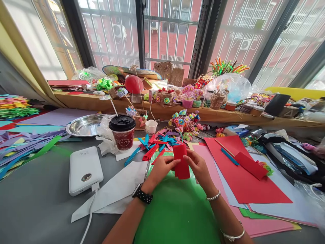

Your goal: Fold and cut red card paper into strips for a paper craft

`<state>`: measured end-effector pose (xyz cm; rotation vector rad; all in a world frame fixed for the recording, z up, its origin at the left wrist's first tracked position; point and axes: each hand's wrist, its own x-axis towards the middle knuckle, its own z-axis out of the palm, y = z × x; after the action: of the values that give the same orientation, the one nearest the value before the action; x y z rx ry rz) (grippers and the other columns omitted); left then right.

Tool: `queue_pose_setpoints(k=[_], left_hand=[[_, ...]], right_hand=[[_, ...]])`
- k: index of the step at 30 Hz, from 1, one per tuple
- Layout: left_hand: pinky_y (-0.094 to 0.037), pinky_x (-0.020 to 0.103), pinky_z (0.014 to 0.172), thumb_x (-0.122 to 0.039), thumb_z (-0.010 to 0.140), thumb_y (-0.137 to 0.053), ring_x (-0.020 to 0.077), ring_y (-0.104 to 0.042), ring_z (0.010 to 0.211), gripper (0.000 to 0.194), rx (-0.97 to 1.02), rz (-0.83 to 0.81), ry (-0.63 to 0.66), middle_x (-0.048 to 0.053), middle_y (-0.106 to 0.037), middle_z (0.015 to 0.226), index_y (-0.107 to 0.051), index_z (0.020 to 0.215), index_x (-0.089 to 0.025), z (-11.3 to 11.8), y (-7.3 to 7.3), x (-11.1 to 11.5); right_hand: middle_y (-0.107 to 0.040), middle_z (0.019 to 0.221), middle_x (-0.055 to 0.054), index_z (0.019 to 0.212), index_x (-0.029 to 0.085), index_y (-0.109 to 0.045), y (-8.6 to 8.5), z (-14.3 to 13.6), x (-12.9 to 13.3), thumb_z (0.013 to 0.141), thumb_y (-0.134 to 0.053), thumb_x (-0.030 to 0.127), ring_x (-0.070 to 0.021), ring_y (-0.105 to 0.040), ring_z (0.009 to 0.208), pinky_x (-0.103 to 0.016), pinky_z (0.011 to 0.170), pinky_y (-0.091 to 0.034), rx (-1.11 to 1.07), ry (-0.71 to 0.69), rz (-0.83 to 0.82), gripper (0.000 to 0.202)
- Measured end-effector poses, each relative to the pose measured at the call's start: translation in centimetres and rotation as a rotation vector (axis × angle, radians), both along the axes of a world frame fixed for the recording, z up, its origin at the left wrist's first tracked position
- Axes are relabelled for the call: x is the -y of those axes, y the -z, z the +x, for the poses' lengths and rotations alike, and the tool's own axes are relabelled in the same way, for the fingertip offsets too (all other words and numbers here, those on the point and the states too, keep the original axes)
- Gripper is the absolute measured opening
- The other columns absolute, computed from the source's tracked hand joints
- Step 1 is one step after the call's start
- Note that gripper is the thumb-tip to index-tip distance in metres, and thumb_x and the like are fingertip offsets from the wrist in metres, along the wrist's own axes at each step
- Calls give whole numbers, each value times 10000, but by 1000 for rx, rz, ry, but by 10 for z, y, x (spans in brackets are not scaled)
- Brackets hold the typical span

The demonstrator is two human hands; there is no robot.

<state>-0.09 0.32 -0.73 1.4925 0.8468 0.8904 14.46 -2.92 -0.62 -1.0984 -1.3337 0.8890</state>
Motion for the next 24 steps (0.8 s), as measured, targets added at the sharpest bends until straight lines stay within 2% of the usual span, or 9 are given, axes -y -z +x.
queue_pose_setpoints(k=[2, 7, 13, 24], left_hand=[[-470, 238, 556, -398, 652, -558, 143, -555, 589, 262, -12, 12, 73, -8, -584, 577, -615, 606, -147, 4, 1, 3], [-475, 252, 579, -451, 662, -525, 154, -558, 611, 329, -18, -24, 121, -2, -568, 570, -586, 597, -134, 7, 6, 5], [-483, 275, 612, -474, 643, -537, 175, -579, 652, 359, -46, -68, 148, 8, -584, 603, -577, 590, -121, 7, 7, 2], [-483, 291, 649, -436, 621, -578, 173, -586, 652, 312, -20, -118, 172, 5, -611, 617, -612, 636, -127, 6, 3, 3]], right_hand=[[-621, 845, -42, 912, 180, -567, 3, -2, -1, 722, -528, 379, -188, -573, 768, -263, 617, -470, -79, 15, -61, 278], [-588, 681, 1, 773, 173, -565, 5, -8, 1, 712, -528, 412, -146, -540, 601, -223, 493, -429, -203, 76, -146, 250], [-580, 682, 5, 781, 172, -561, 6, -9, 0, 701, -544, 412, -136, -521, 588, -226, 496, -424, -255, 74, -169, 254], [-557, 665, -2, 767, 162, -554, 6, -9, 0, 714, -522, 421, -133, -497, 577, -221, 481, -404, -210, 83, -151, 266]])
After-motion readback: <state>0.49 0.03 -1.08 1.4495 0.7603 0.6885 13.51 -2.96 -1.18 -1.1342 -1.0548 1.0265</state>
